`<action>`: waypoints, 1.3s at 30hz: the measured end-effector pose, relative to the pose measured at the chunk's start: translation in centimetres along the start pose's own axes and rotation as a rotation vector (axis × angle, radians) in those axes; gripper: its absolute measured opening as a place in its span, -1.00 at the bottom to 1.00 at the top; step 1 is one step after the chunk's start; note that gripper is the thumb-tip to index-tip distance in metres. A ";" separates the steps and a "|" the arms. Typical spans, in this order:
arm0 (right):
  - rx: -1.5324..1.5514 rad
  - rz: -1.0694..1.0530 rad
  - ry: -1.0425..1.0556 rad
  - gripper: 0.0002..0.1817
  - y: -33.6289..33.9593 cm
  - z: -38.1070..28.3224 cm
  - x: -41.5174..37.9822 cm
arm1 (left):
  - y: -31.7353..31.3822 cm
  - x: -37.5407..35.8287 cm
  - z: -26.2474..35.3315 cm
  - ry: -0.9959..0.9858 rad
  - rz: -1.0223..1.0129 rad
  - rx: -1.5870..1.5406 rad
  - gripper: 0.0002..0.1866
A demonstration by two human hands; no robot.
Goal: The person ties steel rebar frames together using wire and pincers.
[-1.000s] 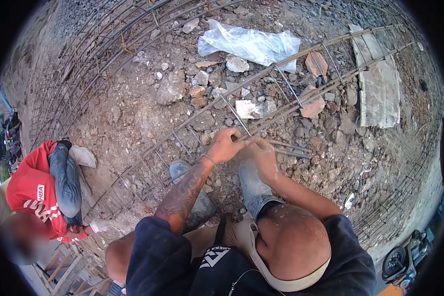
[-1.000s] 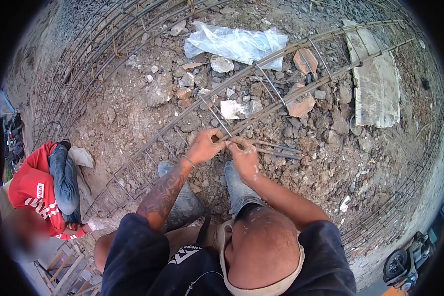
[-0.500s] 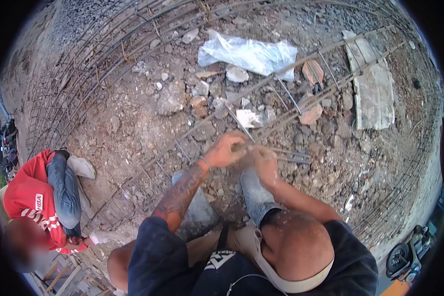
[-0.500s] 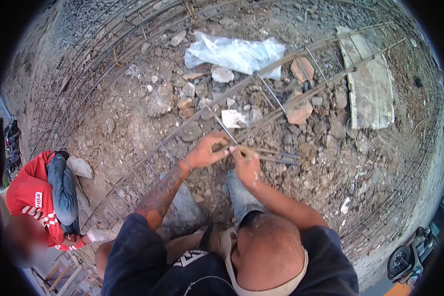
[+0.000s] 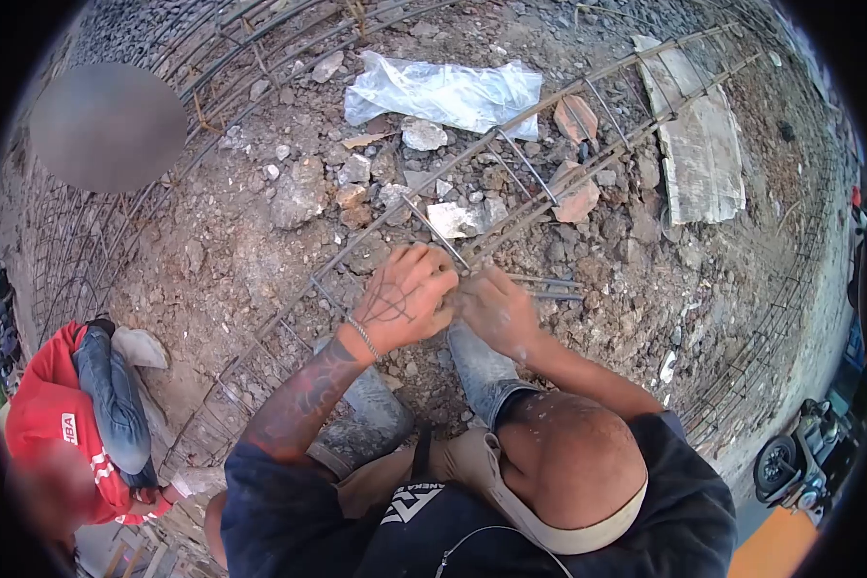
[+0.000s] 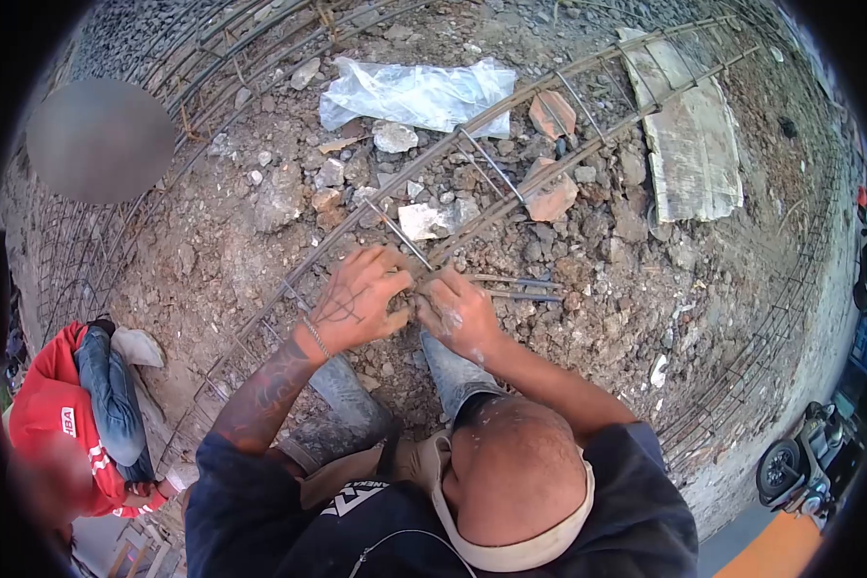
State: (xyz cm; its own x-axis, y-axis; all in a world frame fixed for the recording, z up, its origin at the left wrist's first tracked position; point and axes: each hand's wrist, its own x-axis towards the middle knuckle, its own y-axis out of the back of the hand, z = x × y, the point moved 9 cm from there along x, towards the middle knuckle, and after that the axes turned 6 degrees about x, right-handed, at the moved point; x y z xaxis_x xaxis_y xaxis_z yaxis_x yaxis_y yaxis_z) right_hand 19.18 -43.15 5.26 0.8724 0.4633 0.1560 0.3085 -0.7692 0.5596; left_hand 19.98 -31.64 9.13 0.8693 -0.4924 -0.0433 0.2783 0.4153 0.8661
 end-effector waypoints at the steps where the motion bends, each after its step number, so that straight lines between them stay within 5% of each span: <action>1: -0.008 0.009 -0.029 -0.85 1.7 1.1 -1.0 | 1.0 0.2 1.3 -0.020 -0.001 -0.013 -0.73; 2: -0.008 0.015 -0.052 -0.81 3.3 2.0 -1.8 | 2.5 0.1 1.8 0.016 0.055 -0.081 -0.71; 4: -0.123 0.244 -0.721 -0.60 9.6 9.2 -4.2 | 3.2 0.2 1.5 0.073 0.123 -0.151 -0.69; 5: -0.125 0.238 -0.718 -0.60 10.1 10.6 -5.6 | 3.0 0.4 -0.2 0.201 0.167 -0.207 -0.68; 7: -0.781 -0.210 -0.341 -0.41 7.0 11.7 -7.4 | 1.9 0.8 -1.8 0.365 0.225 -0.148 -0.68; 8: -0.776 -0.217 -0.333 -0.41 7.0 12.0 -8.1 | 0.6 1.6 -0.4 0.307 0.216 -0.095 -0.66; 10: -0.650 -0.557 -0.308 -0.36 2.9 13.1 -8.7 | -2.6 2.5 3.0 0.251 0.109 -0.057 -0.61; 13: -0.653 -0.601 -0.244 -0.39 1.8 15.7 -9.4 | -5.9 3.1 7.4 0.302 0.082 -0.377 -0.48; 16: -0.534 -0.612 -0.009 -0.48 2.5 14.3 -8.3 | -2.7 0.1 3.1 0.609 0.487 -0.360 -0.36; 18: -0.385 -0.638 -0.036 -0.56 2.8 13.4 -7.6 | 2.2 -7.6 -2.1 1.057 0.899 -0.070 -0.28; 21: -0.267 -0.600 -0.026 -0.67 3.4 10.2 -6.1 | 3.0 -23.9 -7.6 1.666 0.925 0.214 -0.20; 24: -0.247 -0.746 -0.147 -0.68 1.8 13.3 -7.6 | 1.3 -39.5 -6.6 2.272 1.022 0.565 -0.15; 26: -0.150 -0.770 -0.171 -0.69 1.4 13.8 -7.7 | -2.1 -45.2 -8.9 2.301 0.974 0.309 -0.14; 30: -0.057 -0.722 -0.156 -0.72 0.6 10.9 -6.4 | -4.2 -42.7 -10.3 2.340 0.671 -0.340 -0.12; 32: -0.054 -0.714 -0.105 -0.72 0.7 10.9 -6.6 | -4.1 -40.0 -9.8 2.328 0.419 -0.225 -0.09; 34: -0.018 -0.700 -0.138 -0.72 1.2 8.5 -5.9 | -3.6 -34.7 -9.9 2.145 0.608 -0.246 -0.05; 39: -0.070 -0.625 -0.186 -0.71 2.7 7.7 -6.8 | -2.9 -5.5 -3.4 1.354 0.555 -0.186 0.01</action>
State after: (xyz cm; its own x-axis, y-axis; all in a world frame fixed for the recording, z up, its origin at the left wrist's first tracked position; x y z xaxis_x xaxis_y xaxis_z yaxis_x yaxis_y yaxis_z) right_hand 16.98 -51.82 -0.60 0.5895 0.7251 -0.3559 0.7589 -0.3463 0.5515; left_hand 15.76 -27.52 5.18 0.5613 0.7897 -0.2478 -0.2539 0.4493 0.8565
